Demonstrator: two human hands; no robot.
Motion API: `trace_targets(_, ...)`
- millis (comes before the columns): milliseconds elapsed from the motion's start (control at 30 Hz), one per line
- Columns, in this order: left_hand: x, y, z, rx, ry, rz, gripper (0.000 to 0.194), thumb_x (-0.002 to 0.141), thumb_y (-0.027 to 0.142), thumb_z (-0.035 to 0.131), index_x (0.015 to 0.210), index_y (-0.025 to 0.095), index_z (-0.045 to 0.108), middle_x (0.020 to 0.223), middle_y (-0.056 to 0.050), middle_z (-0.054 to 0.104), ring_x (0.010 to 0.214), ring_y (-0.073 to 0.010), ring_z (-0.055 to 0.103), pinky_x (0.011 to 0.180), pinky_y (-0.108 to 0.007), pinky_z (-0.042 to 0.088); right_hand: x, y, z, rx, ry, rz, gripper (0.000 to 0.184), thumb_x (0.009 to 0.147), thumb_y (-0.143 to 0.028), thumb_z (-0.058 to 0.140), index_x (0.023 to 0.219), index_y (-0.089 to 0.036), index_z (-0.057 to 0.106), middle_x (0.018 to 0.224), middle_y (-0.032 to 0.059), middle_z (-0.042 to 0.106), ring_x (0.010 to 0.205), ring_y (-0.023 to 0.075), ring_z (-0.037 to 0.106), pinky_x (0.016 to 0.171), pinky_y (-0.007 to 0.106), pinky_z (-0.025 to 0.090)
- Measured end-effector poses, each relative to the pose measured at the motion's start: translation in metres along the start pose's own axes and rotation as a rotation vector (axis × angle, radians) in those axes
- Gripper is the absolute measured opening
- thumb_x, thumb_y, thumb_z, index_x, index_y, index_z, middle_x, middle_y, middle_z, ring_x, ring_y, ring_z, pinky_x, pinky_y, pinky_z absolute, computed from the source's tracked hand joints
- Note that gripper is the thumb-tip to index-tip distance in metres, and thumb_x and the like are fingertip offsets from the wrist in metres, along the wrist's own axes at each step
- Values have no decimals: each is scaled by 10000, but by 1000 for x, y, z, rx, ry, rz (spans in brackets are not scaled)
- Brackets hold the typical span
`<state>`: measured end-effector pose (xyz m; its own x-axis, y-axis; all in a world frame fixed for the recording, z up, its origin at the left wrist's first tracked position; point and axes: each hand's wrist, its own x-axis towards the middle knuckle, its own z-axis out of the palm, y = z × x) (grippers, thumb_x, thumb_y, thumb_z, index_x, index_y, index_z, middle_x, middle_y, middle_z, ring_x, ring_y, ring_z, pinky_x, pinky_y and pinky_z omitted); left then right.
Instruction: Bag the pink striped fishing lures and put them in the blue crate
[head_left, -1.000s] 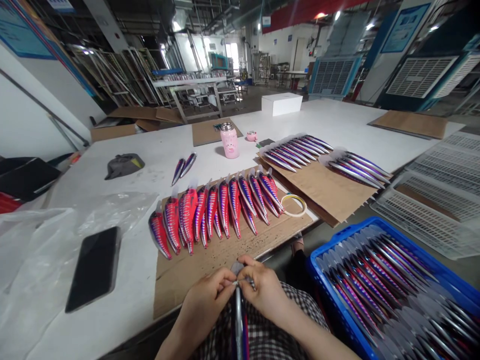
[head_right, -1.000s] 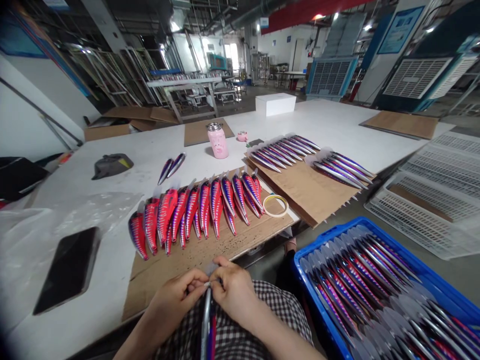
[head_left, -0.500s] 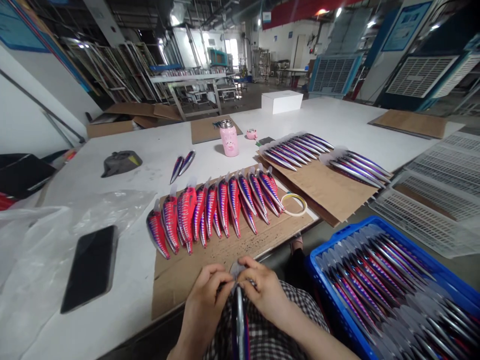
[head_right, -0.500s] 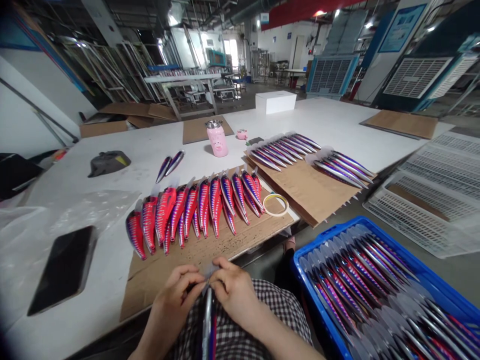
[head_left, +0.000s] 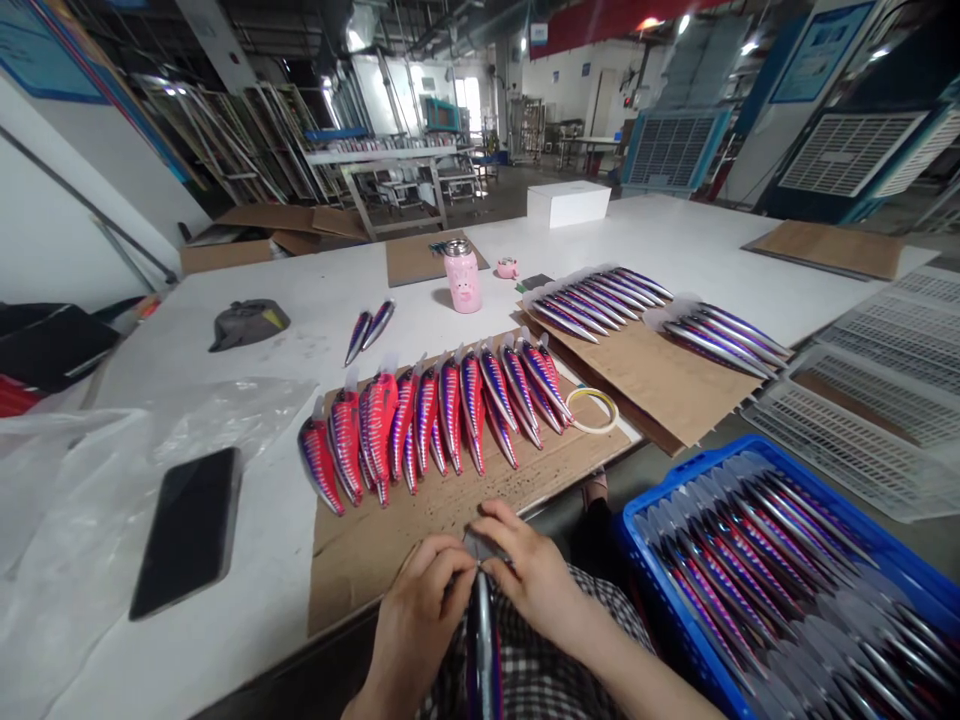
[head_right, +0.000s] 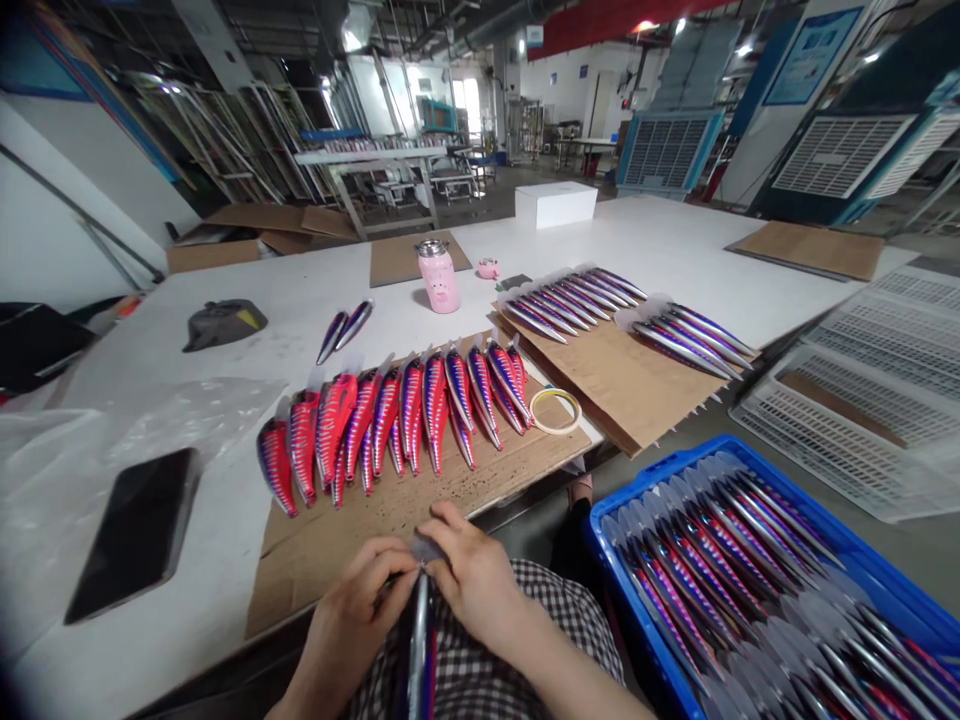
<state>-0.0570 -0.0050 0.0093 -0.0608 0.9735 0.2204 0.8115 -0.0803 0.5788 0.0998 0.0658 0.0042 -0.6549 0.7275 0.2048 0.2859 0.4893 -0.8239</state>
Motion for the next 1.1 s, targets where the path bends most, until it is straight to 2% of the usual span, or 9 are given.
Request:
trace_targets(67, -2, -1, 0, 2, 12, 17, 155, 869, 247, 463, 774, 231, 584, 874, -12, 602, 783, -161, 610, 718, -268, 486, 2, -2, -6, -68, -100, -50, 375, 849, -92, 472, 1193, -231, 521, 1323, 73, 485, 1125, 179, 555, 951, 266, 436)
trace_targets(133, -4, -3, 2, -1, 17, 19, 146, 866, 237, 464, 784, 235, 585, 880, -8, 602, 778, -156, 608, 718, -260, 484, 4, -2, -10, -78, -131, -81, 279, 866, -120, 474, 1103, -224, 577, 1270, 69, 524, 1088, 176, 575, 928, 256, 444)
trace_targets(233, -4, -5, 2, 6, 20, 5, 150, 867, 232, 457, 784, 233, 581, 891, -11, 597, 777, -155, 606, 723, -259, 482, 5, 1, -9, -18, -78, -61, 144, 825, -93, 541, 859, -199, 632, 1074, 54, 612, 974, 162, 617, 847, 230, 468)
trace_targets(367, -3, -4, 1, 35, -10, 22, 132, 859, 229, 467, 775, 229, 569, 870, -9, 594, 764, -152, 611, 712, -254, 487, 5, 2, -5, 42, -26, -3, 172, 778, -47, 582, 703, -199, 611, 893, 24, 641, 961, 161, 619, 795, 218, 473)
trace_targets(633, -4, -5, 0, 47, -26, 3, 142, 869, 232, 449, 775, 226, 555, 876, -14, 583, 754, -148, 605, 712, -256, 488, 0, -5, 2, 95, 45, 167, 140, 769, -82, 627, 702, -203, 648, 933, 65, 698, 1106, 201, 583, 873, 276, 467)
trace_targets(733, -3, -4, 0, 25, -7, -7, 147, 863, 233, 454, 760, 226, 558, 857, -10, 584, 749, -151, 602, 698, -252, 483, -2, -4, -1, 155, 24, 131, 107, 814, -148, 608, 762, -206, 680, 931, 56, 698, 1102, 198, 583, 882, 274, 460)
trace_targets(833, -2, -2, 0, 7, -8, -29, 154, 863, 240, 456, 754, 226, 564, 851, -7, 583, 770, -156, 598, 707, -255, 474, -1, 0, -5, 218, 21, 100, 177, 859, -141, 532, 815, -196, 695, 941, 47, 693, 1043, 171, 607, 879, 251, 456)
trace_targets(967, -3, -1, 1, -5, -31, -79, 160, 862, 256, 463, 741, 223, 562, 859, -8, 576, 778, -161, 591, 706, -267, 465, 2, 5, -2, 191, 87, 164, 202, 768, -40, 583, 806, -201, 698, 1046, 47, 665, 967, 151, 634, 874, 238, 458)
trace_targets(1100, -4, -1, 0, -14, -62, -105, 161, 873, 273, 463, 756, 229, 566, 885, -6, 571, 811, -164, 585, 731, -278, 457, 6, 4, 1, 131, 52, 153, 223, 738, -10, 606, 778, -207, 704, 1035, 33, 661, 952, 152, 637, 859, 223, 456)
